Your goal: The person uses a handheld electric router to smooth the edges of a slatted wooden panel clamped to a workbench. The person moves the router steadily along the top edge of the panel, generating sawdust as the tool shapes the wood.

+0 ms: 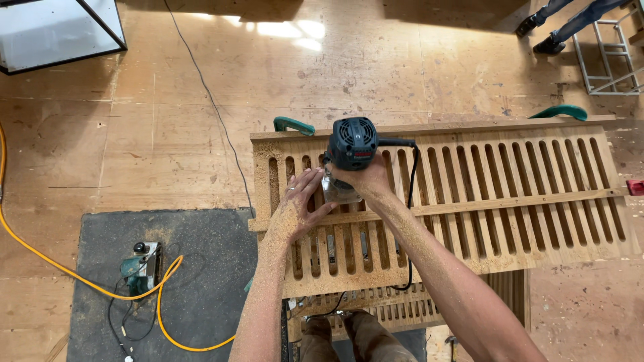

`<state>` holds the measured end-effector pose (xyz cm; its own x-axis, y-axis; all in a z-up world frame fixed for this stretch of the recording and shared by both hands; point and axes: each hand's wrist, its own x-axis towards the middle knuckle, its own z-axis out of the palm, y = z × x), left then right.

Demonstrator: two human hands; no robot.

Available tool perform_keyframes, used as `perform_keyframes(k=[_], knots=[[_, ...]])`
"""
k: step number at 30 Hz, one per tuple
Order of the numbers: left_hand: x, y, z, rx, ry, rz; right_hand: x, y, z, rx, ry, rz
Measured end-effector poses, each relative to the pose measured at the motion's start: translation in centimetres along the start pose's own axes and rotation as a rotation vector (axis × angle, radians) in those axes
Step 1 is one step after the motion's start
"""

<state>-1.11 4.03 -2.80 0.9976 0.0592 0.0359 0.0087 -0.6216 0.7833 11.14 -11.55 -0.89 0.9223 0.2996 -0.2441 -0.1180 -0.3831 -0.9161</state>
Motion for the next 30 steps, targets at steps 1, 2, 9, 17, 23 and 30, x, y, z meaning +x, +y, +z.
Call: perform_keyframes(k=[1, 2, 9, 17, 23, 30], knots=[[0.0, 0.0, 0.0, 0.003, 0.003, 0.012, -0.3, -0.1, 0.2, -0.016, 0.000, -0.043], [-0.2, -0.1, 0.1, 0.005, 0.002, 0.020, -0.8, 0.0, 0.4, -0.033, -0.002, -0.081], [-0.3, -0.7, 0.6, 0.076, 0.008, 0.023, -0.9, 2.2, -0.4, 0.036, -0.043, -0.076], [-0.1, -0.8, 0.7, 0.113, -0.022, 0.007, -2.6, 3.3, -0.3, 0.021, -0.058, -0.042], [-0.1, -0.6, 0.9, 0.181, -0.038, -0.036, -3.8, 4.0, -1.4, 0.009, -0.064, -0.015], [0.1, 0.1, 0.9, 0.258, -0.027, -0.043, -4.0, 3.4, 0.0, 0.139, -0.007, -0.049]])
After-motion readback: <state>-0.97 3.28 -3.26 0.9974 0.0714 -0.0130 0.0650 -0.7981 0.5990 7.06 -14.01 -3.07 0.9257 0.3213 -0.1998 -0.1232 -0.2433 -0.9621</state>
